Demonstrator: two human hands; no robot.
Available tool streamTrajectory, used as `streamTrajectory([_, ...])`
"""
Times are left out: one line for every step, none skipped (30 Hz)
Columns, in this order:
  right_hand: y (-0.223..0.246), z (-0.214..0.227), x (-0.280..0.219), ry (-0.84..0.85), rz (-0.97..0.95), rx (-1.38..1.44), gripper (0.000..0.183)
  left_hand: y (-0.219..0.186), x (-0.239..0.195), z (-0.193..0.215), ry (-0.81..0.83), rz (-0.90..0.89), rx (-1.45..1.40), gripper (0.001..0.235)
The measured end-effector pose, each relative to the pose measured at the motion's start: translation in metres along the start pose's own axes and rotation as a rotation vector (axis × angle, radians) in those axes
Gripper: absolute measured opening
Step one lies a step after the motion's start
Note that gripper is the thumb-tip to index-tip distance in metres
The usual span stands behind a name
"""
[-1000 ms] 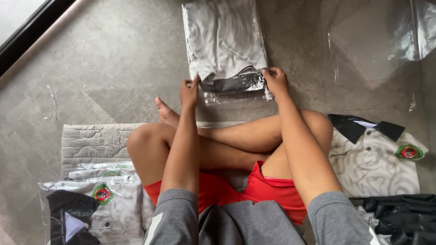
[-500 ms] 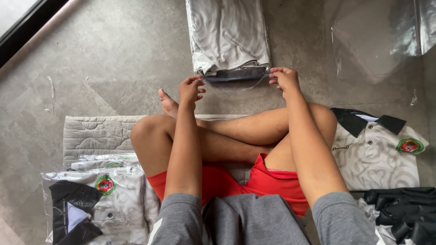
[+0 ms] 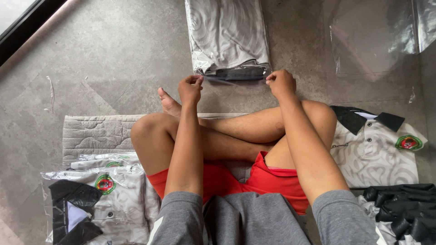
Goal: Folding polo shirts and placing them into clear plastic bags for packaging.
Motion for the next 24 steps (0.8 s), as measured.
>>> streamTrajectory([0.001,0.001,-0.002,0.002,-0.002,0.001,0.012,0.0,0.0,0.0,0.001,0.002,0.002,0.012])
streamTrajectory([0.003,0.004,-0.003,-0.024,0.008,-0.033,0.008,-0.003,0.001,0.002,-0.057,-0.026,0.062,0.011])
streamTrajectory([0.006,0.007,-0.004,-0.05,0.019,-0.068,0.007,-0.005,0.002,0.004,-0.115,-0.053,0.122,0.012])
streamTrajectory([0.016,0.014,-0.013,-0.049,0.018,-0.066,0.007,-0.007,0.001,0.004,-0.115,-0.053,0.124,0.012])
streamTrajectory([0.027,0.021,-0.023,-0.061,0.062,-0.045,0.008,-0.01,0.001,0.006,-0.151,-0.067,0.121,0.012])
streamTrajectory([0.037,0.029,-0.034,-0.072,0.102,-0.025,0.01,-0.011,0.0,0.006,-0.184,-0.08,0.116,0.013])
streamTrajectory([0.037,0.027,-0.035,-0.07,0.098,-0.025,0.01,-0.014,-0.002,0.005,-0.18,-0.077,0.117,0.013])
streamTrajectory([0.039,0.028,-0.037,-0.123,0.189,0.041,0.008,-0.019,-0.003,0.004,-0.179,-0.128,0.052,0.014])
streamTrajectory([0.042,0.03,-0.039,-0.177,0.28,0.108,0.007,-0.024,-0.004,0.003,-0.178,-0.179,-0.013,0.016])
streamTrajectory([0.046,0.032,-0.043,-0.177,0.28,0.108,0.007,-0.026,-0.006,0.003,-0.177,-0.178,-0.013,0.016])
streamTrajectory([0.052,0.037,-0.049,-0.226,0.339,0.107,0.006,-0.029,-0.008,0.002,-0.161,-0.203,-0.058,0.017])
streamTrajectory([0.058,0.041,-0.054,-0.274,0.4,0.106,0.005,-0.032,-0.011,0.001,-0.146,-0.229,-0.103,0.019])
streamTrajectory([0.058,0.04,-0.053,-0.274,0.4,0.106,0.005,-0.025,-0.006,0.001,-0.146,-0.228,-0.103,0.019])
streamTrajectory([0.058,0.04,-0.052,-0.296,0.434,0.154,0.006,-0.018,-0.001,0.0,-0.165,-0.214,-0.126,0.017])
streamTrajectory([0.058,0.041,-0.051,-0.318,0.468,0.202,0.006,-0.011,0.005,-0.001,-0.184,-0.2,-0.148,0.015])
streamTrajectory([0.06,0.043,-0.055,-0.318,0.466,0.202,0.006,-0.013,0.004,-0.002,-0.182,-0.2,-0.149,0.015])
streamTrajectory([0.06,0.045,-0.059,-0.299,0.404,0.262,0.007,-0.014,0.004,-0.002,-0.196,-0.173,-0.172,0.014])
streamTrajectory([0.061,0.047,-0.062,-0.278,0.344,0.322,0.008,-0.015,0.003,-0.002,-0.212,-0.145,-0.195,0.013])
streamTrajectory([0.058,0.043,-0.055,-0.278,0.343,0.322,0.008,-0.007,0.008,-0.004,-0.212,-0.144,-0.195,0.013])
streamTrajectory([0.053,0.038,-0.047,-0.261,0.252,0.248,0.007,0.002,0.014,-0.006,-0.203,-0.09,-0.157,0.012])
streamTrajectory([0.048,0.032,-0.038,-0.244,0.161,0.175,0.006,0.011,0.019,-0.007,-0.194,-0.035,-0.119,0.012])
streamTrajectory([0.043,0.027,-0.032,-0.242,0.161,0.176,0.006,0.011,0.017,-0.008,-0.194,-0.034,-0.117,0.012])
streamTrajectory([0.038,0.021,-0.025,-0.217,0.1,0.129,0.006,0.012,0.016,-0.01,-0.165,0.024,-0.078,0.016])
streamTrajectory([0.032,0.016,-0.018,-0.193,0.04,0.082,0.007,0.013,0.016,-0.013,-0.135,0.081,-0.04,0.019])
Point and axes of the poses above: each hand's wrist, its own x-axis towards the middle knuckle, its own z-axis out of the back of the hand, y = z × x, the point moved 3 cm from there along x, towards the middle knuckle, and after that the axes turned 13 degrees about y, right-handed, at the moved point
